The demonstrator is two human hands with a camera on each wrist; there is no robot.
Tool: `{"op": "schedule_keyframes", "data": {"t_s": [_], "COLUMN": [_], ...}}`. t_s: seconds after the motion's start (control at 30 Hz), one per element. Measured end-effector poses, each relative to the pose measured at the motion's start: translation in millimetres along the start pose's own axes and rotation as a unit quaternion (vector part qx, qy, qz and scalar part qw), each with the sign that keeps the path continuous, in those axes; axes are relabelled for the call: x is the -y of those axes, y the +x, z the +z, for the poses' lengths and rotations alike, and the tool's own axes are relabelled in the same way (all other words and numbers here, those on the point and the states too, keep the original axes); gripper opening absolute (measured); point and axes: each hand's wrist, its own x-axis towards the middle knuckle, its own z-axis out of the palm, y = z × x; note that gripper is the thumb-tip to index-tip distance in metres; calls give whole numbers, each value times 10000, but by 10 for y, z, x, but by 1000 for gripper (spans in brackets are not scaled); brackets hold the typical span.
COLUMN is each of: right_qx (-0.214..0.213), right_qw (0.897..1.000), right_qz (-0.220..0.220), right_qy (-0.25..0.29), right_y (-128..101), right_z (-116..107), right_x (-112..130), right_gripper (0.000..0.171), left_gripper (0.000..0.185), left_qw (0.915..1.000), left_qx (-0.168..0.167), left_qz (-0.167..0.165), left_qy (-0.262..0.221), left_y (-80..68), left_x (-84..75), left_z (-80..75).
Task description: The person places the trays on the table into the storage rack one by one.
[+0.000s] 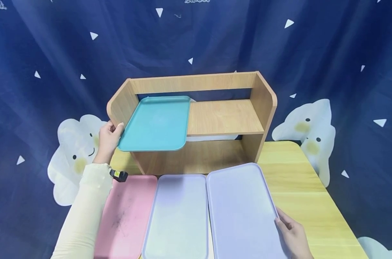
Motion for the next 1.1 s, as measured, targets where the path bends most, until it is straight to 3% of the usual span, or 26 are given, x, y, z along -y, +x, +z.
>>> {"op": "schedule_keyframes", "data": {"t_s": [0.33,0.53,0.7,0.93,1.1], "right_qx": [48,56,-5,-235,-228], "right_qw": [9996,9961,9853,9771,9512], "right_qz": [-168,-358,-747,-1116,-1377], "right_qy": [213,809,1538,1798,2754], "right_y": [62,105,123,150,181], "right_z": [-108,-190,-231,-230,-233], "right_x": [184,291,388,546,692], "right_gripper": [49,49,43,39,38], "left_gripper": [32,32,33,34,35], "left_qw": [10000,10000,10000,9999,9999], "left_qx": [20,-1,-4,20,51], "left_qz": [-42,-40,-13,-42,-49], "left_qy": [-7,86,54,102,116], "left_y": [-6,0,-3,-10,-14], "left_x": [-4,4,3,-13,-7], "left_z": [6,-4,-7,-10,-13]}}
